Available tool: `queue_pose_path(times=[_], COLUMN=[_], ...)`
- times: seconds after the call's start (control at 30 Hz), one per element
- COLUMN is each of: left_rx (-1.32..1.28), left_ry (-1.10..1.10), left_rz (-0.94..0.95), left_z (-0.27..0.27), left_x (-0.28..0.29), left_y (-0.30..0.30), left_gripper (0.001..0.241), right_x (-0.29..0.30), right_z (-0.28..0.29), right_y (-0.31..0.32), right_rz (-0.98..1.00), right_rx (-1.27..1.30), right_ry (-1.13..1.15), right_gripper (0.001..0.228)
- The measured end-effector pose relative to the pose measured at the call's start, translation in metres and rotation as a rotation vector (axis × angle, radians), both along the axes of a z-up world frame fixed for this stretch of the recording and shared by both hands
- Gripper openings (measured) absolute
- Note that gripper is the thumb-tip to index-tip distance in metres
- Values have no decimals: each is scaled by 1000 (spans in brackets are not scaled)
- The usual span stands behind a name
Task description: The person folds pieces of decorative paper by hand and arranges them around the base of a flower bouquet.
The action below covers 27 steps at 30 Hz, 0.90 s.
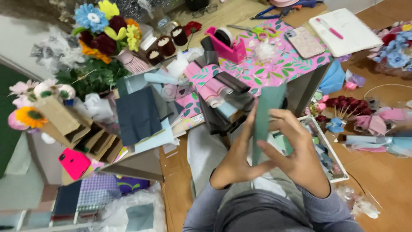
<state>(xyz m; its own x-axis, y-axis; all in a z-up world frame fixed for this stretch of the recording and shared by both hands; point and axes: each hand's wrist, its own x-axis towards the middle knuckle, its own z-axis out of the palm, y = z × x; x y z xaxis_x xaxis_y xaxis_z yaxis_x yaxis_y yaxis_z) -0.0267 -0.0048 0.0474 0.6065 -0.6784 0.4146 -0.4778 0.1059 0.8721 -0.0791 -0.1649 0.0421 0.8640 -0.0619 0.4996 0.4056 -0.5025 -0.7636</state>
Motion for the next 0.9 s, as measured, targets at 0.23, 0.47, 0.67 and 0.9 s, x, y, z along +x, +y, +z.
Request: queue_pose_path(times=[0.23, 0.47, 0.67, 0.9], left_rx=[-688, -751, -730, -573], left_ry=[1117, 1112, 1202, 1051], left_rz=[366, 334, 416, 421], left_z=[-133, -125, -109, -98], left_x=[14, 11, 2, -4], left_y=[27, 42, 46, 51], left_gripper=[40, 30, 22, 46], right_x=[-6, 5, 14, 31], right_z=[14, 2, -1, -33], right_y=[34, 32, 34, 27], right_rz=[190, -50, 77, 196], right_rx=[128, 25, 234, 598], right_ry=[-112, -234, -129, 145], right_gripper=[42, 10, 47, 49])
